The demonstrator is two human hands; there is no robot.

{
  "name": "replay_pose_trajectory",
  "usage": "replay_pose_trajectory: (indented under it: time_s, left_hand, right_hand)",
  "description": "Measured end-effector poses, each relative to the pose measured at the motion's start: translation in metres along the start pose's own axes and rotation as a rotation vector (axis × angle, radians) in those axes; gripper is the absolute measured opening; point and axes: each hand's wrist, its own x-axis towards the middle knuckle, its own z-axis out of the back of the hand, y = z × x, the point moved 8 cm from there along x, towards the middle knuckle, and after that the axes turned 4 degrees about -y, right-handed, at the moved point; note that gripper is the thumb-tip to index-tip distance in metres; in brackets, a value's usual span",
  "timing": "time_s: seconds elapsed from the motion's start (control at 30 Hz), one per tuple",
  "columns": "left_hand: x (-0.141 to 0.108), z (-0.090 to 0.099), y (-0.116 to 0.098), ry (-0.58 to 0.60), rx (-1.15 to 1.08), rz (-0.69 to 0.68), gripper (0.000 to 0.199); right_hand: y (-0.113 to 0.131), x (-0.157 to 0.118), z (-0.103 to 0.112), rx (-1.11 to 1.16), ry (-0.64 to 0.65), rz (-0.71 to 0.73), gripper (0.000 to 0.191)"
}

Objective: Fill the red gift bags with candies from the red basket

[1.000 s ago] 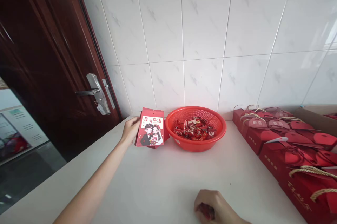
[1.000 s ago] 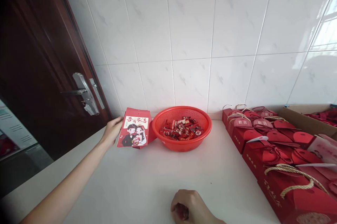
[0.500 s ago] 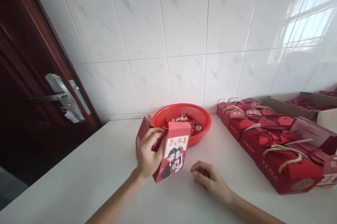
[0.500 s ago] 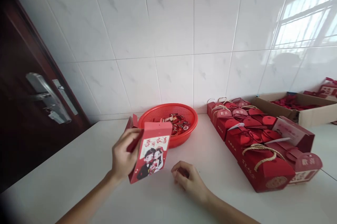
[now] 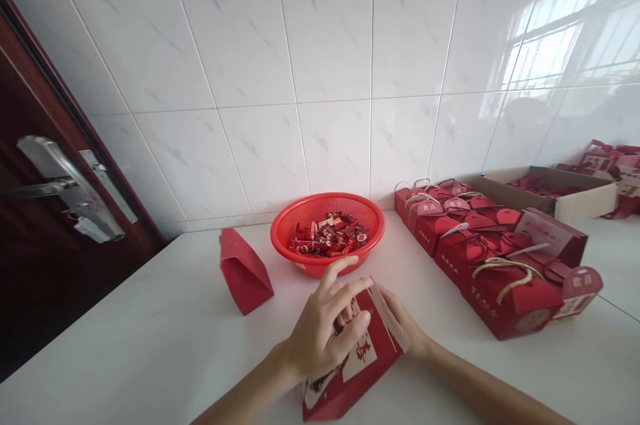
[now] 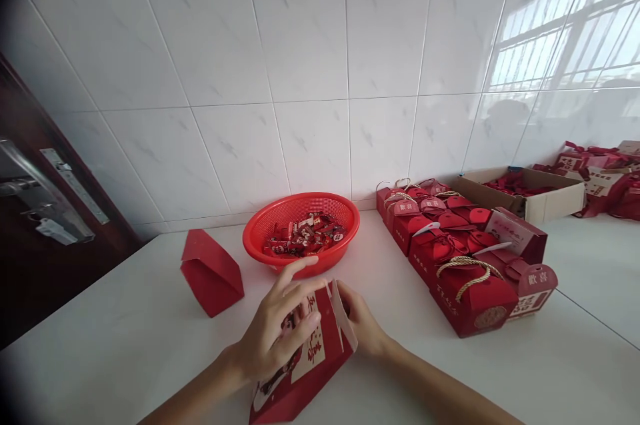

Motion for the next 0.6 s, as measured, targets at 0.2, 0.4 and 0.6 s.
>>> replay_pose_trajectory:
  time_s: [0.2,0.4,0.6]
  left_hand:
    - [0.020,-0.010,-0.011,0.069,0.025,-0.067,0.044]
    - [0.031,-0.025,-0.008,0.251,0.100,-0.038,0.031]
    - [0.021,-0.023,0.046,0.340,0.266,0.269,0.033]
  right_hand:
    - [-0.025,0.002,0.013,-0.039,-0.097,-0.035,0.038]
    - [-0.032,-0.001,0.005,0.012,-0.021,-0.062,0.029]
    - [-0.050,-0.006,0.002,-0.241,0.017,-0.173,0.009]
